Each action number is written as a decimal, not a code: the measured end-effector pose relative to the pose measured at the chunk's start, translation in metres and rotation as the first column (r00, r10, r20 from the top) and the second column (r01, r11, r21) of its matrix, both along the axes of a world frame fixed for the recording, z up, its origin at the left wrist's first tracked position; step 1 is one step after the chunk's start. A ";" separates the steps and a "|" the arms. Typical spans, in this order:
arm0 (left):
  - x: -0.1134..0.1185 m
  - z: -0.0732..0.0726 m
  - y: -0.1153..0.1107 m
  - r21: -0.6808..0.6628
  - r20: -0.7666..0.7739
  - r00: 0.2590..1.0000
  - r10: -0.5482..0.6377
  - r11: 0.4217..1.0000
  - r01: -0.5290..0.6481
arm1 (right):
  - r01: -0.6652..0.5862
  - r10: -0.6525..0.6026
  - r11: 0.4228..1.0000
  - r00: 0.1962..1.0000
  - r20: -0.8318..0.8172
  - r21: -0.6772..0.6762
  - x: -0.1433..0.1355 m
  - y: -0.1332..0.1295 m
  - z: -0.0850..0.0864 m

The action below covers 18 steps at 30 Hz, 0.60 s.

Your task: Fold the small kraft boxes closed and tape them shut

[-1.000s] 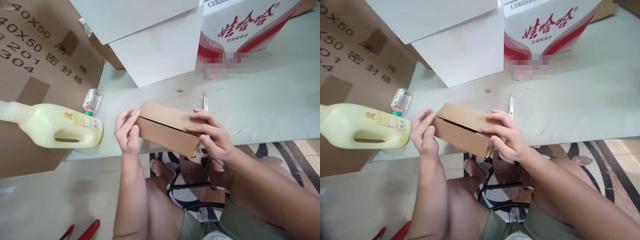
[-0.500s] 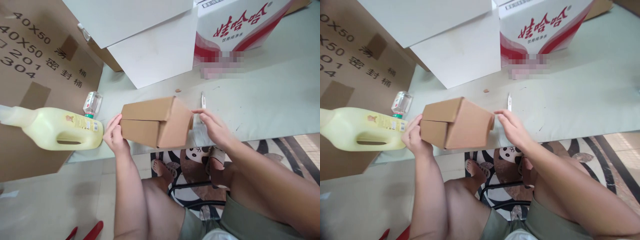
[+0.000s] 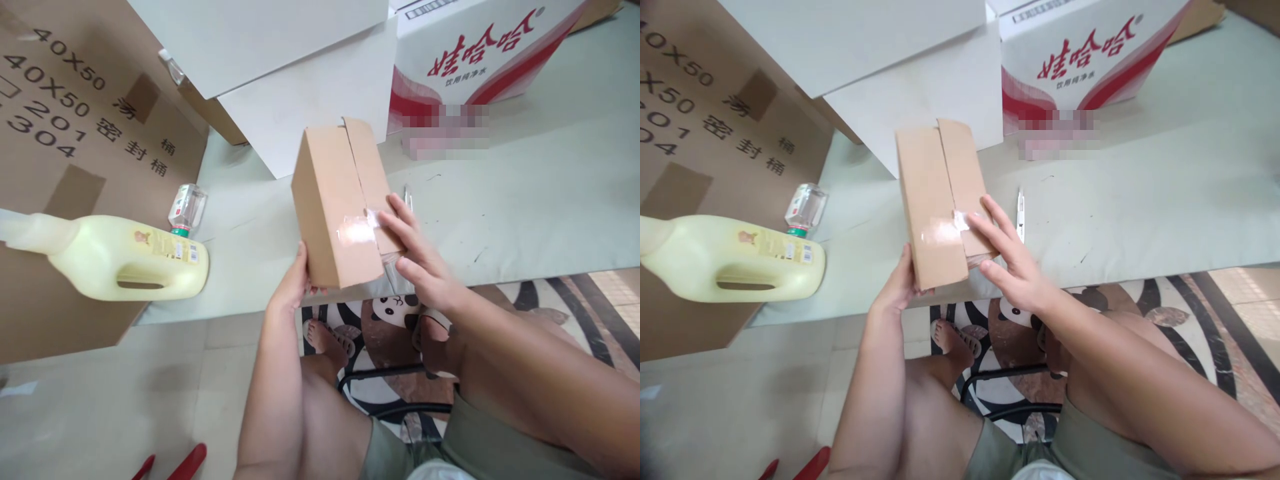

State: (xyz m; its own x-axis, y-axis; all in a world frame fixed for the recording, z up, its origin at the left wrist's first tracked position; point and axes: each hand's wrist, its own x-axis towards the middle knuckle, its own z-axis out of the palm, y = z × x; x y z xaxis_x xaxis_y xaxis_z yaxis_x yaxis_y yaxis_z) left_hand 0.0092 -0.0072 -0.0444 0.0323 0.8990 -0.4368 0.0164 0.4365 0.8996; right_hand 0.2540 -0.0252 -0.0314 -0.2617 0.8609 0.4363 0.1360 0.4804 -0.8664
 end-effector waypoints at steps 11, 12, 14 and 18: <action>-0.014 0.020 0.013 0.178 -0.129 0.979 0.160 0.975 -0.136 | 0.068 -0.069 0.998 0.997 -0.044 -0.007 0.006 0.010 0.000; -0.017 0.023 0.015 0.236 -0.008 0.952 0.305 0.926 -0.295 | 0.063 -0.063 0.998 0.997 -0.039 -0.004 0.007 0.010 0.000; -0.022 0.027 0.016 0.244 0.246 0.870 0.428 0.841 -0.483 | 0.060 -0.060 0.998 0.998 -0.034 -0.013 0.007 0.010 0.000; -0.024 0.031 0.012 0.151 0.456 0.790 0.409 0.840 -0.522 | 0.064 -0.065 0.998 0.997 -0.035 -0.028 0.008 0.009 -0.001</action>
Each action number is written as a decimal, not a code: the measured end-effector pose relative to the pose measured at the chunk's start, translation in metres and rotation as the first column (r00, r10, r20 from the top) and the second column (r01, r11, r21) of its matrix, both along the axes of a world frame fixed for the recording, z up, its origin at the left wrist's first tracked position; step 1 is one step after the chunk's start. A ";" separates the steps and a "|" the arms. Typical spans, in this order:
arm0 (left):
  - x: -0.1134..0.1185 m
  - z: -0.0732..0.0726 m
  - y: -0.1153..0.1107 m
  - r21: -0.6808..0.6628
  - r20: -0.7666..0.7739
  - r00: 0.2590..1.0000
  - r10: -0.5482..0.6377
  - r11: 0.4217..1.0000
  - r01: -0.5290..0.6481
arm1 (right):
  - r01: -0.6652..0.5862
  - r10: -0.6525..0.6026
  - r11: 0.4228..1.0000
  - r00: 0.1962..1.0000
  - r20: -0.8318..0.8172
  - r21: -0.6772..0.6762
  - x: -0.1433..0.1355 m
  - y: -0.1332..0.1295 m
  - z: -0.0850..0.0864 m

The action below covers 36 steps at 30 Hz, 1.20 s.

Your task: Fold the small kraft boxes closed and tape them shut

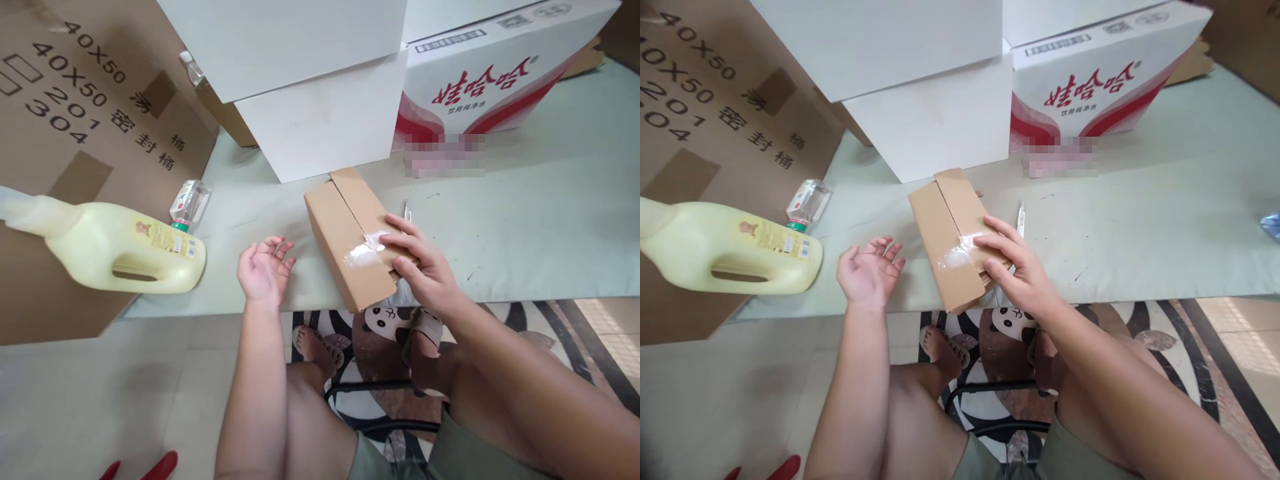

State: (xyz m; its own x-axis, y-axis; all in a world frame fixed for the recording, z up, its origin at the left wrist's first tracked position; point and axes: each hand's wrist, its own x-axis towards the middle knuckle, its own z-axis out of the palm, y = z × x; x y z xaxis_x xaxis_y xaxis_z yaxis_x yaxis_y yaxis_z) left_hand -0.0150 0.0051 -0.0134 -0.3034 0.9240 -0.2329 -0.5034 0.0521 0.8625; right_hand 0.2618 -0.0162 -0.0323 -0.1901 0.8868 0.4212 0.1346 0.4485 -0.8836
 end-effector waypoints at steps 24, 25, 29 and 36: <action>0.006 0.001 -0.009 0.073 0.137 0.946 -0.295 0.955 0.287 | -0.007 0.007 1.000 0.999 0.039 0.008 -0.002 -0.003 0.003; 0.007 0.000 -0.009 0.073 0.119 0.948 -0.295 0.955 0.288 | -0.007 0.007 1.000 0.999 0.040 0.008 -0.002 -0.003 0.003; 0.010 -0.003 -0.008 0.070 0.028 0.957 -0.290 0.955 0.288 | -0.004 0.003 1.000 0.999 0.042 0.012 -0.002 -0.003 0.002; 0.014 -0.009 -0.007 0.065 -0.030 0.971 -0.239 0.969 0.240 | -0.012 0.012 1.000 0.999 0.039 0.014 -0.002 -0.003 0.000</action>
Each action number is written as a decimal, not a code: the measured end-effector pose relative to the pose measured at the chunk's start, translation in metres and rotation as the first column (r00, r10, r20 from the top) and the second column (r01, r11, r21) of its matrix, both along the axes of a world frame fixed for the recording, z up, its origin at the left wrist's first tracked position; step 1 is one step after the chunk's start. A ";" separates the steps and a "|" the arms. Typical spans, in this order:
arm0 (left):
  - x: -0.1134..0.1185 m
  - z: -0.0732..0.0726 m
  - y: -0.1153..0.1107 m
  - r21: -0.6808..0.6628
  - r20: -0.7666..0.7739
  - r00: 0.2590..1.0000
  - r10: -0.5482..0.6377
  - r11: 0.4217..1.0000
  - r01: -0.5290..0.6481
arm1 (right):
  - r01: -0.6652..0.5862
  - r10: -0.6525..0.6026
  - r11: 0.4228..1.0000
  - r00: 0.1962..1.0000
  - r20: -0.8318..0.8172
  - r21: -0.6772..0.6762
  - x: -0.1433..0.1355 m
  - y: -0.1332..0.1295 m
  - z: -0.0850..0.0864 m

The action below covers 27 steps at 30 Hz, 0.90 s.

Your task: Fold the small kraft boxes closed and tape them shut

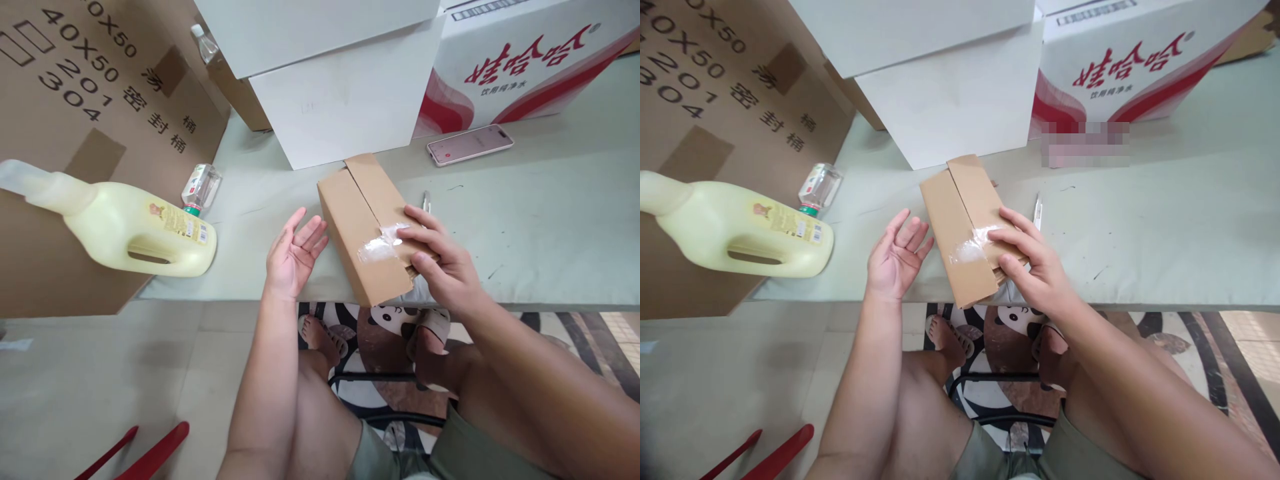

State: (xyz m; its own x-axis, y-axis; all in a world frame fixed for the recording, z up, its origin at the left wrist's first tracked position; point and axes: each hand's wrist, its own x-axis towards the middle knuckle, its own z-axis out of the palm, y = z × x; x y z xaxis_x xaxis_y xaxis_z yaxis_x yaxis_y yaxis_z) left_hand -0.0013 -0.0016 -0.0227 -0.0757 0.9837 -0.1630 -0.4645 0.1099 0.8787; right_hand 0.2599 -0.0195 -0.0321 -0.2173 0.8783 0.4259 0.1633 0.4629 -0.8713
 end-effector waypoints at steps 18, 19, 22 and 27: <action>0.010 0.019 -0.005 0.360 -0.221 0.904 0.366 0.892 -0.273 | 0.002 -0.002 1.000 1.000 0.003 -0.008 -0.007 -0.002 0.005; 0.015 0.024 -0.009 0.447 -0.305 0.881 0.362 0.871 -0.204 | -0.016 0.016 1.000 1.000 -0.004 -0.006 -0.009 -0.003 0.006; 0.026 0.032 -0.016 0.561 -0.640 0.709 0.295 0.810 0.170 | -0.126 0.126 0.992 0.992 -0.019 -0.002 -0.012 -0.005 0.008; 0.030 0.024 -0.013 0.492 -0.833 0.452 0.320 0.800 0.342 | 0.044 -0.043 0.999 0.999 0.013 -0.018 -0.003 0.002 0.007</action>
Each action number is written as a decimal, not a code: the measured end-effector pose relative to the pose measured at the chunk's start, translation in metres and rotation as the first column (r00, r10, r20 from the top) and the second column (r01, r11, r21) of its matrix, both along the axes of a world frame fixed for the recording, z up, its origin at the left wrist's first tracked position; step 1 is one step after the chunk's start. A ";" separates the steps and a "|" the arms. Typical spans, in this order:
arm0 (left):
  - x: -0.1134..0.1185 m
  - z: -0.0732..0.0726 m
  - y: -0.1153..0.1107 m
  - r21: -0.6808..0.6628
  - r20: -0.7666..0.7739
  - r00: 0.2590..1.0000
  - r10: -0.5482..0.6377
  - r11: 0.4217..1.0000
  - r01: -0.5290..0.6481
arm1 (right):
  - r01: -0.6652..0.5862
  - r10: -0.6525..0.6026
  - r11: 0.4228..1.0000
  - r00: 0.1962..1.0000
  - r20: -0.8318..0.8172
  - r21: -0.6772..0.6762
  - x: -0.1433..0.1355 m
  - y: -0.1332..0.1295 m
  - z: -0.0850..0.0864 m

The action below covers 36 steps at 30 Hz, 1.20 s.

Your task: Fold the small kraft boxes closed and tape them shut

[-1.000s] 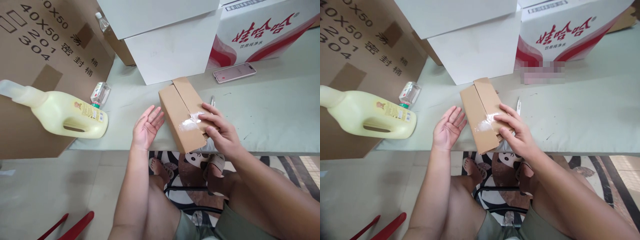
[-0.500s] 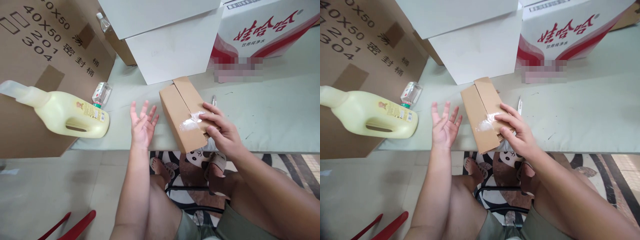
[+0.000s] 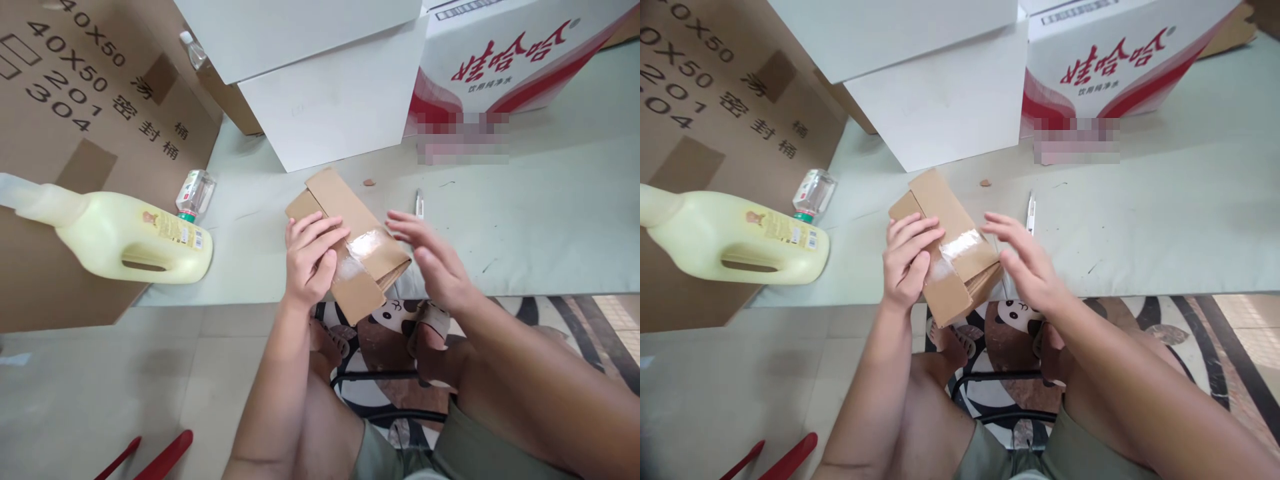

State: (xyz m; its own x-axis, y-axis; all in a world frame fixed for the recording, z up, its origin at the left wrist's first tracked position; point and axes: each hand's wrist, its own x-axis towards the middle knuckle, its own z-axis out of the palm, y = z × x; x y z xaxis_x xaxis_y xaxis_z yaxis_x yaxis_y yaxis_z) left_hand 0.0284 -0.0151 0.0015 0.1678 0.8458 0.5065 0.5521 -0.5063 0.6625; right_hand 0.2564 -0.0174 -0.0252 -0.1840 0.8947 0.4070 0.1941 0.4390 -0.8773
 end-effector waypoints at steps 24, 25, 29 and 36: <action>0.021 -0.003 -0.003 0.030 -0.038 0.984 0.172 0.985 -0.170 | 0.454 -0.441 0.890 0.882 0.165 -0.044 0.026 -0.002 0.015; 0.024 -0.002 -0.003 0.030 -0.035 0.981 0.192 0.981 -0.191 | 0.466 -0.461 0.884 0.882 0.100 -0.038 0.024 -0.008 0.020; 0.030 -0.001 -0.004 0.006 -0.008 0.975 0.220 0.975 -0.220 | 0.503 -0.501 0.865 0.863 -0.061 0.004 0.017 -0.025 0.036; 0.028 -0.003 -0.003 0.001 -0.031 0.978 0.204 0.979 -0.204 | 0.332 -0.310 0.935 0.937 -0.161 0.129 0.016 -0.038 0.046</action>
State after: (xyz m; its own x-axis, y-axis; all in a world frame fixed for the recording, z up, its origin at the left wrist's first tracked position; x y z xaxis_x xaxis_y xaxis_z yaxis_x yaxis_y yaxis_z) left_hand 0.0561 -0.0178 -0.0015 0.0072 0.8649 0.5020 0.6639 -0.3795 0.6444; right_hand 0.2722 -0.0558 0.0204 0.1696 0.8223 0.5432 0.2304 0.5028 -0.8331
